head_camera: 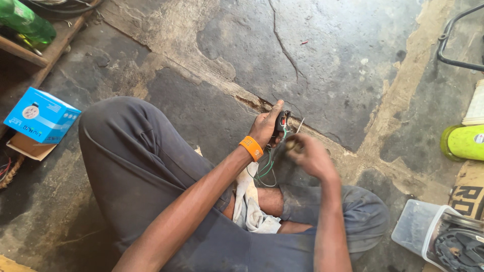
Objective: The person sits on the floor and uses a wooden mallet and a screwdriver to work on a small black electrical component with wires. They repeatedly tap the component and adjust the wires with the tools.
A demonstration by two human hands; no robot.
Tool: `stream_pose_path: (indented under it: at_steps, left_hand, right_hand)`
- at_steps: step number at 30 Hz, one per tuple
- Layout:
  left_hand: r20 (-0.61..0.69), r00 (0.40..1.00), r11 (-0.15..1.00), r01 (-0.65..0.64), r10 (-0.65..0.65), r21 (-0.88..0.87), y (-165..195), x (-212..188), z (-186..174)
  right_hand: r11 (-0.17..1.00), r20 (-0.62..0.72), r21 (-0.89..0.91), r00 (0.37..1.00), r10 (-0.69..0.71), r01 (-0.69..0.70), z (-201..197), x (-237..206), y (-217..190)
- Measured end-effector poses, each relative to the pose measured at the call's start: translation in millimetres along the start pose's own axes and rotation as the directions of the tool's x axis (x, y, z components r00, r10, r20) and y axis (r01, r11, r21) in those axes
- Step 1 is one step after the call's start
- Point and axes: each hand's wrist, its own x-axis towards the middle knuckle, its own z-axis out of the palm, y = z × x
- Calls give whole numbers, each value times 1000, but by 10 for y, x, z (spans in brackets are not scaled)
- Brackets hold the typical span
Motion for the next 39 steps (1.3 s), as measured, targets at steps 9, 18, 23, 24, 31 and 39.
stream_pose_path:
  at_steps: [9, 18, 23, 24, 31, 39]
  left_hand:
    - [-19, 1000, 999, -23, 24, 40, 134, -9, -75]
    - [-34, 999, 999, -24, 26, 47, 310, 92, -290]
    - [22, 1000, 999, -16, 17, -36, 350, 140, -225]
    - [22, 1000, 998, -20, 21, -56, 350, 147, -208]
    - [30, 999, 996, -20, 22, -84, 349, 244, -110]
    - [29, 999, 997, -18, 20, -75, 177, 208, 8]
  right_hand:
    - [21, -267, 962, 951, -155, 274, -488, -97, -9]
    - [8, -382, 919, 897, -222, 394, -215, 260, 156]
    - [55, -397, 910, 903, -163, 410, -217, 351, 243]
    - [86, -420, 897, 896, -145, 434, -224, 358, 230]
    - [344, -505, 792, 858, -94, 504, -353, 338, -22]
    - [391, -491, 782, 866, -93, 486, -345, 183, -20]
